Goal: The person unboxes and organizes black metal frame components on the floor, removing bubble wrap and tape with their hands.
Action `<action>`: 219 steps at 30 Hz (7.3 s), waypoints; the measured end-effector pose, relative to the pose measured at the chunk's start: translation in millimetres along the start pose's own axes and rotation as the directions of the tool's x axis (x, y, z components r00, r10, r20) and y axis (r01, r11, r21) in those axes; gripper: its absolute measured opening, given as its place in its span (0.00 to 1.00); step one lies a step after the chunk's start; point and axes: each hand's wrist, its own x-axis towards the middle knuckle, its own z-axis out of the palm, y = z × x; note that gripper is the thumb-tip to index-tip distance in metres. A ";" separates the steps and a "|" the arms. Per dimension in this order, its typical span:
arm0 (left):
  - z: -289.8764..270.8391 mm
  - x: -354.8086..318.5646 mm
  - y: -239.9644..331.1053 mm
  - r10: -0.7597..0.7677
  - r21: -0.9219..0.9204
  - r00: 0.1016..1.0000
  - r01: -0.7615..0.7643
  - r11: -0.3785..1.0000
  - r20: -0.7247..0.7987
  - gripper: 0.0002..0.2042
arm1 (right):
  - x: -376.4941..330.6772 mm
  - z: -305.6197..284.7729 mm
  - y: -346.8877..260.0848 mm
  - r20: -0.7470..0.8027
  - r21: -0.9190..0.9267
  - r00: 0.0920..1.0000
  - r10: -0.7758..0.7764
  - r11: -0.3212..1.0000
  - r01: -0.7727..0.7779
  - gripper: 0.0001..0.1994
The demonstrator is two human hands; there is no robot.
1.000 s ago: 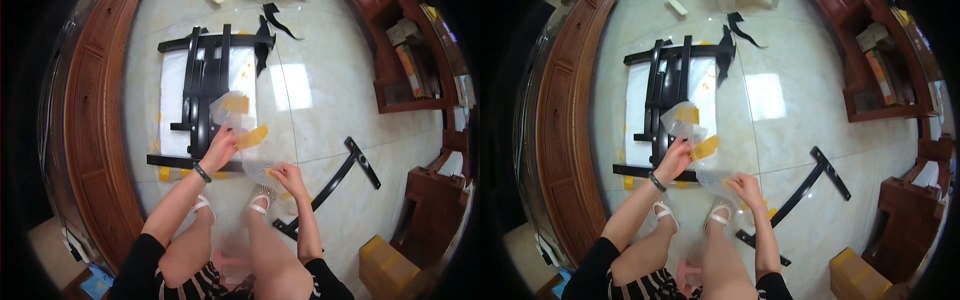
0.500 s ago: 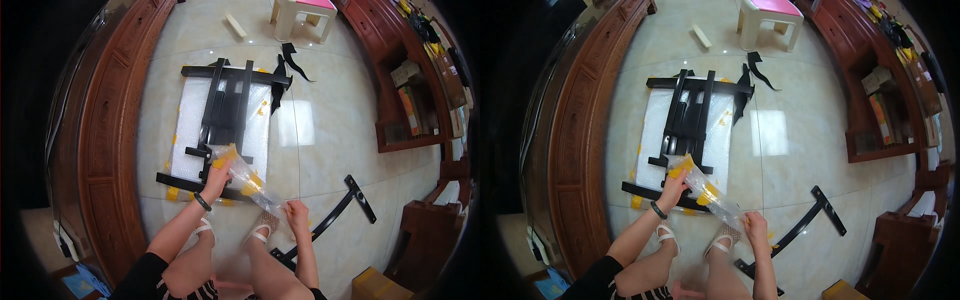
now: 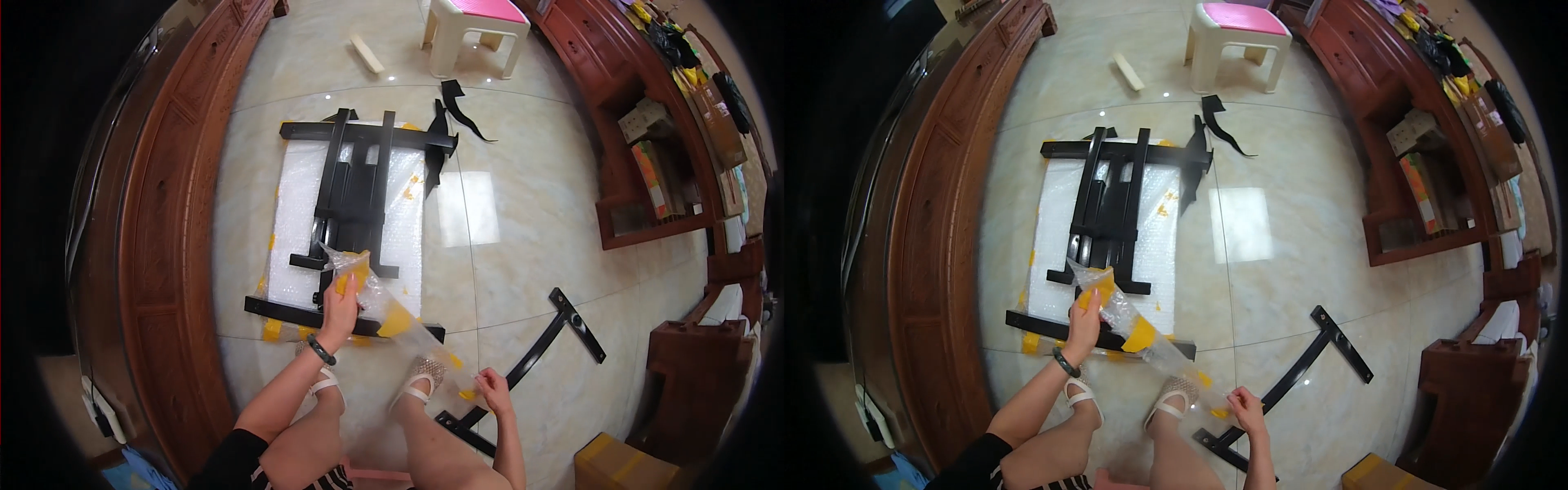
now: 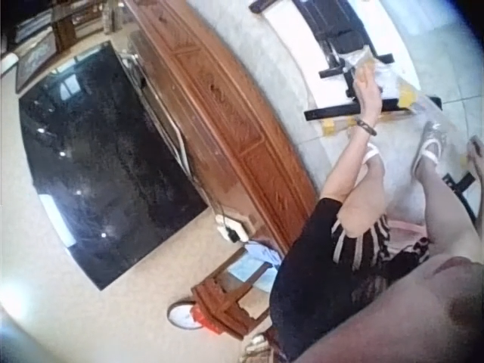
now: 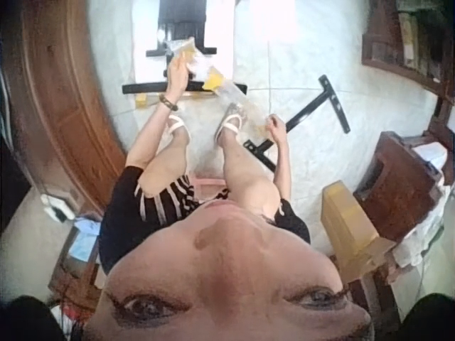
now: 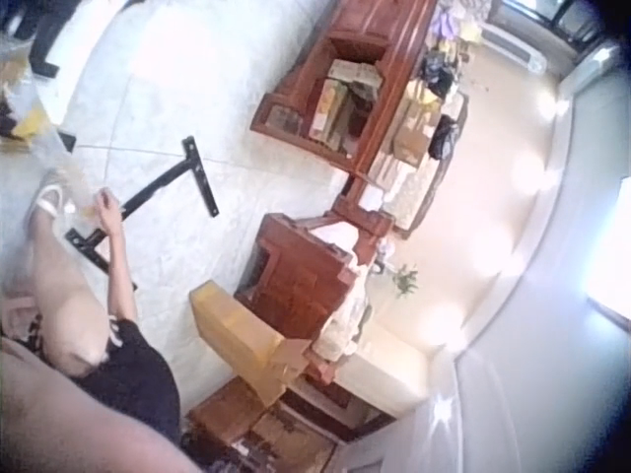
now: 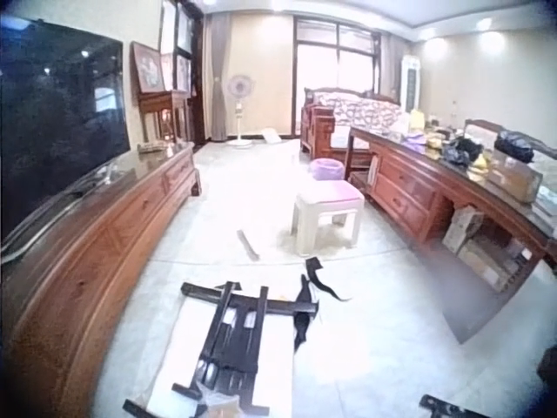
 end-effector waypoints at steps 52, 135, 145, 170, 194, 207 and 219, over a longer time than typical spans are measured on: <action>41.6 -69.3 5.1 0.457 0.188 0.456 -0.834 0.519 0.764 0.34 | 17.3 2.7 62.6 -0.831 -0.217 0.555 0.019 0.910 -0.355 0.22; -182.1 -108.0 45.1 -0.095 0.469 0.858 -0.180 0.865 0.505 0.07 | 194.2 214.3 -271.2 0.674 -0.478 0.425 -0.604 0.081 0.875 0.19; -179.5 -107.5 36.0 -0.139 0.509 0.850 -0.166 0.845 0.508 0.07 | 202.8 212.2 -262.0 0.717 -0.410 0.412 -0.563 0.138 0.902 0.20; -181.2 -113.4 31.9 -0.089 0.462 0.826 -0.218 0.860 0.556 0.07 | 182.8 238.1 -288.9 0.645 -0.480 0.404 -0.649 0.067 0.874 0.20; -268.9 -113.9 79.8 0.285 -0.200 0.513 -0.216 0.956 0.810 0.09 | 183.9 333.3 -376.4 -0.029 -0.579 0.706 -0.708 0.587 0.565 0.21; -285.9 -122.4 75.5 0.354 -0.272 0.547 -0.227 0.935 0.759 0.11 | 211.6 373.4 -369.5 -0.394 -0.455 0.763 -0.513 0.830 0.323 0.24; -288.6 -121.9 68.0 0.355 -0.280 0.551 -0.218 0.935 0.755 0.10 | 236.6 364.3 -372.5 -0.482 -0.444 0.717 -0.504 0.846 0.296 0.23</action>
